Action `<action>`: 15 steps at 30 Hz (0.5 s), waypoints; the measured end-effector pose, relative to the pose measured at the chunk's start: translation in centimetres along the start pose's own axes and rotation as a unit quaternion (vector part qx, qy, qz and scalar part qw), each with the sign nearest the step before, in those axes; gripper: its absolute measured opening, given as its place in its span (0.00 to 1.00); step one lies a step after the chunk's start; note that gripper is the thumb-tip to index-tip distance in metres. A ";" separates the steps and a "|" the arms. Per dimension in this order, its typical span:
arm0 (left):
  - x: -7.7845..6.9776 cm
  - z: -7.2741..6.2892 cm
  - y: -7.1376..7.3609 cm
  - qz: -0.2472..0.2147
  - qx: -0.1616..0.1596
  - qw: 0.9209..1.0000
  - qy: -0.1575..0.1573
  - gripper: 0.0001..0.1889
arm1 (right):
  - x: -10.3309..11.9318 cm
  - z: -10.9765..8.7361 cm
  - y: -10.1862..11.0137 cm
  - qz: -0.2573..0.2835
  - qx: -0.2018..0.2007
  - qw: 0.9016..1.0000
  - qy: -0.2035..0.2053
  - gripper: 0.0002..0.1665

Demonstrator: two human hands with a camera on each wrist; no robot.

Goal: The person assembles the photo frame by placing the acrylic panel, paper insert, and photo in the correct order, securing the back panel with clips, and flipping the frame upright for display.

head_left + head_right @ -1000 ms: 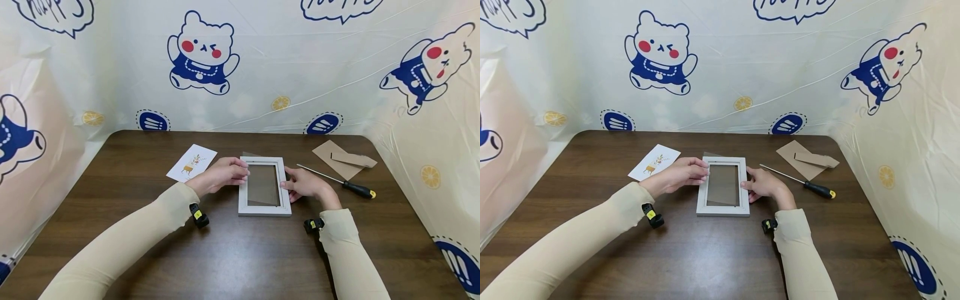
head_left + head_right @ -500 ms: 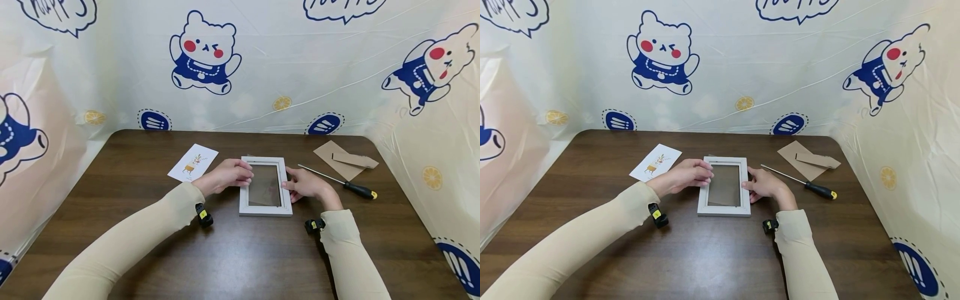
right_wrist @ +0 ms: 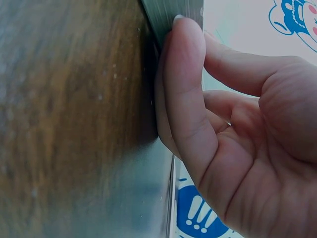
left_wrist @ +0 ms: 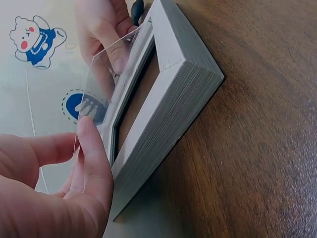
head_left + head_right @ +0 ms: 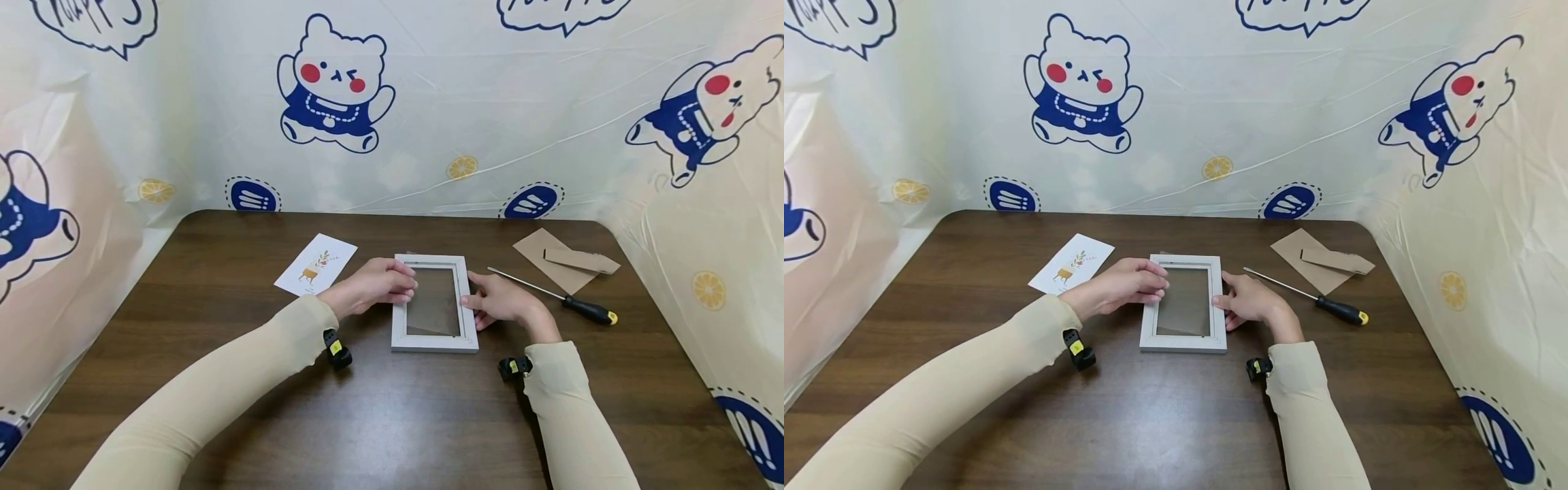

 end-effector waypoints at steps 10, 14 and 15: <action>0.2 0.3 -0.4 0.002 -0.004 1.000 0.003 0.19 | 0.0 0.0 -0.1 0.003 0.000 1.000 -0.002 0.45; 0.1 0.3 -0.3 0.035 -0.012 0.999 -0.005 0.18 | 0.0 0.0 0.0 0.003 -0.001 1.000 -0.002 0.45; 0.0 0.3 -0.3 0.047 -0.015 0.999 -0.009 0.18 | 0.0 0.0 0.0 0.002 -0.001 1.000 -0.002 0.45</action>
Point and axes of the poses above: each hand's wrist, its own z-axis towards the middle knuckle, its own y-axis out of the back of the hand, x = y × z, the point moved 9 cm from there along z, towards the middle knuckle, and after that the axes turned 5 degrees about z, right-handed, at the moved point
